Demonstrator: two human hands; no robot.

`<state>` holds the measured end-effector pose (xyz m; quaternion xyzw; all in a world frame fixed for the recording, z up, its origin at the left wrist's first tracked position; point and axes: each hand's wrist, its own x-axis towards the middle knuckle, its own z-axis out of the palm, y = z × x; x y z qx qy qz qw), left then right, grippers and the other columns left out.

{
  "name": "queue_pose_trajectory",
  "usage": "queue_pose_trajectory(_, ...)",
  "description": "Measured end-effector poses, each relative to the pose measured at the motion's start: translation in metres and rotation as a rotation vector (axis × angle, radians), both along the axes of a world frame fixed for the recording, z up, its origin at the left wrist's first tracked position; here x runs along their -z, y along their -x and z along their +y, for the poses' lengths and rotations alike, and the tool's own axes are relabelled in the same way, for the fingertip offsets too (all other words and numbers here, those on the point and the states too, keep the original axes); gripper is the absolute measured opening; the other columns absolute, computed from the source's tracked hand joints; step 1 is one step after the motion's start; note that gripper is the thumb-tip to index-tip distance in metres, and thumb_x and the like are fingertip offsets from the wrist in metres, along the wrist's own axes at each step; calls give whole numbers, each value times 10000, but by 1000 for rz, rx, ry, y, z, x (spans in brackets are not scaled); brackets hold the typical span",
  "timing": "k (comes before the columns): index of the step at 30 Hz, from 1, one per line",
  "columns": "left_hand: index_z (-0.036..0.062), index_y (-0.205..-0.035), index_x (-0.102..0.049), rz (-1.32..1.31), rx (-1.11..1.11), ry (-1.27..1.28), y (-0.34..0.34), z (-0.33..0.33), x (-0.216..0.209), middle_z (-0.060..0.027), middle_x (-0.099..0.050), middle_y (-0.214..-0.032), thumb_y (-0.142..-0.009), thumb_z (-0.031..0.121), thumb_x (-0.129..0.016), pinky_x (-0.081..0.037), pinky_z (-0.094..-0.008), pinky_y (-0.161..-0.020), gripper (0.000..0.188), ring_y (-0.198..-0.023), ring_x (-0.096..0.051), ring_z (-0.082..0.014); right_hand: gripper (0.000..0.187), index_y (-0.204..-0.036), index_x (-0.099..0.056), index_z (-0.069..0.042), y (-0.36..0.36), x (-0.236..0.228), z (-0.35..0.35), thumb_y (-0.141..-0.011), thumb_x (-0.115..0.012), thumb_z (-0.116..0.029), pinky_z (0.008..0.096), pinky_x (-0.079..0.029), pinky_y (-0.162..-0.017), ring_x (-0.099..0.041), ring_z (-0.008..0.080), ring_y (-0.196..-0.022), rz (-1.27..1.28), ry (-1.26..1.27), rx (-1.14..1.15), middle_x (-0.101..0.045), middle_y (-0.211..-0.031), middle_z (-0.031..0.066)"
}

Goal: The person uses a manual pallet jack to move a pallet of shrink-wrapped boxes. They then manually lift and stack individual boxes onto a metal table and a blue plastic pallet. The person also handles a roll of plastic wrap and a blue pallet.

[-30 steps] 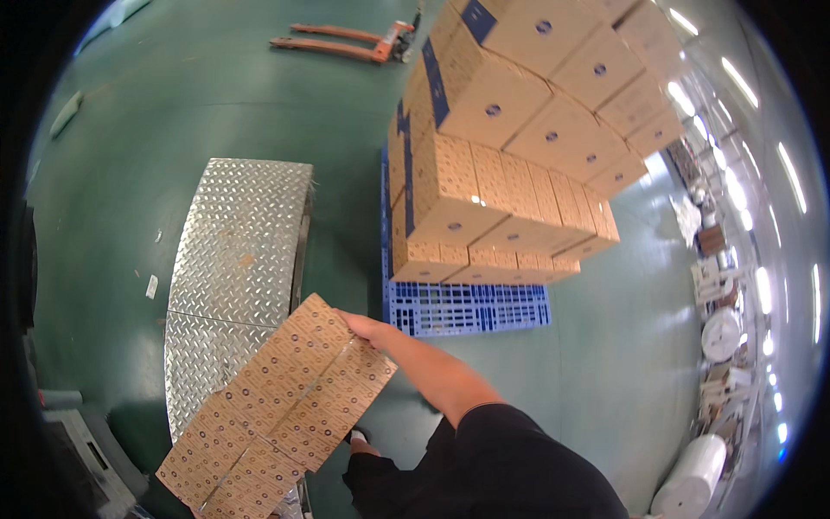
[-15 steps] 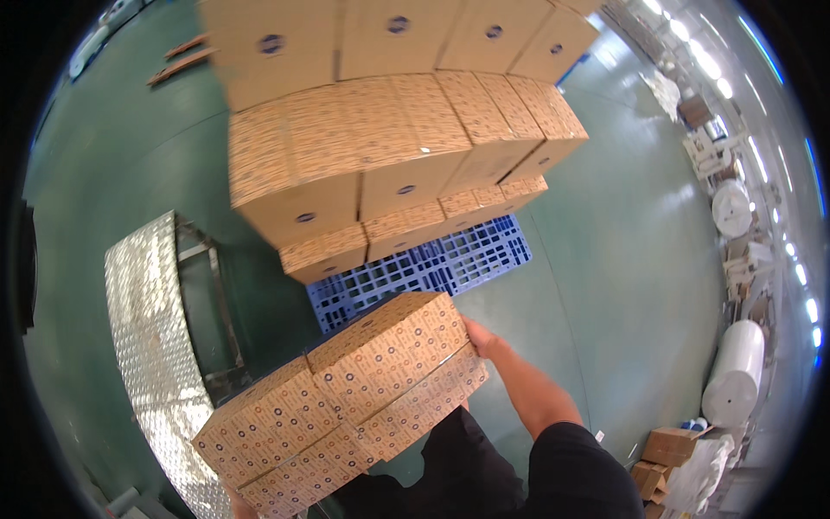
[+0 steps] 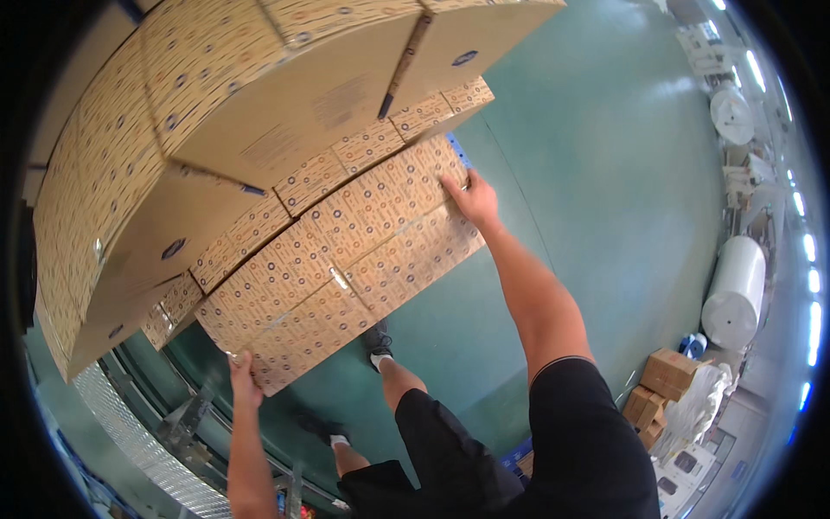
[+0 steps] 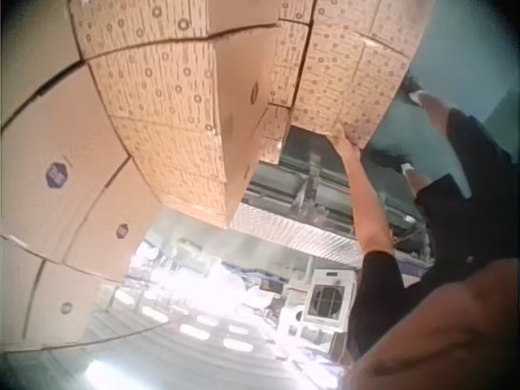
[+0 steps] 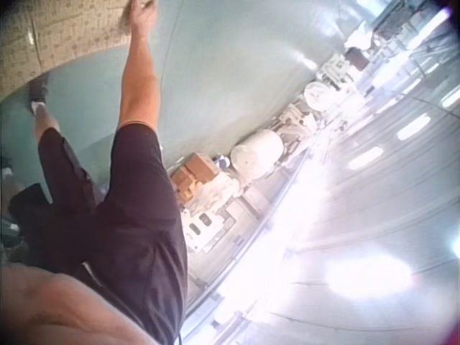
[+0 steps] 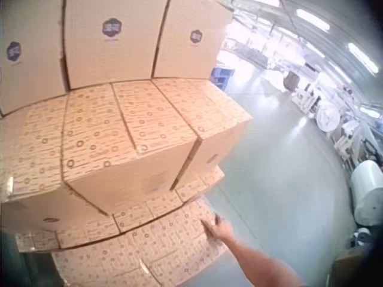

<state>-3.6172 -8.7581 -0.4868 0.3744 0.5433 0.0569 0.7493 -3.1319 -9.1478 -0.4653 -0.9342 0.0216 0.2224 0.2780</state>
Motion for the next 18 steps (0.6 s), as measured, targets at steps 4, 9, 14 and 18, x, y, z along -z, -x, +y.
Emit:
queue_pose_trajectory(4,110,-1464,-326,10,-35,63,-71,-55,8,-84,-547,-1310,-929,108,-647,-492,-375,-935,624,-1140,-571,-236,879,-1458,-334,-23,-36,8,-21,-891,-421,-689,534,-174,-1135,-368,369,-1358,-280,431,44,-404,-1446,247)
queue_pose_trajectory(9,85,-1452,-341,-122,-85,0,-100,-90,10,-100,-554,-1304,-920,86,-652,-492,-361,-940,616,-1151,-568,-229,937,-1524,-161,-7,-21,5,-11,-903,-395,-668,607,23,-1149,-56,447,-1462,-320,488,41,-109,-1574,277)
queue_pose_trajectory(14,62,-1455,-332,-198,-155,-38,-122,-111,14,-111,-535,-1326,-914,51,-649,-434,-370,-1011,627,-1187,-537,-238,972,-1513,-142,35,47,9,54,-889,-406,-661,616,34,-1142,-31,484,-1451,-368,466,-216,-110,-1546,337)
queue_pose_trajectory(18,24,-1472,-287,-219,-83,-240,-153,-129,16,-119,-517,-1336,-907,54,-654,-408,-349,-1025,674,-1205,-509,-222,1011,-1510,-128,49,59,9,63,-874,-389,-692,610,21,-1148,-37,469,-1457,-411,562,-278,-111,-1543,345)
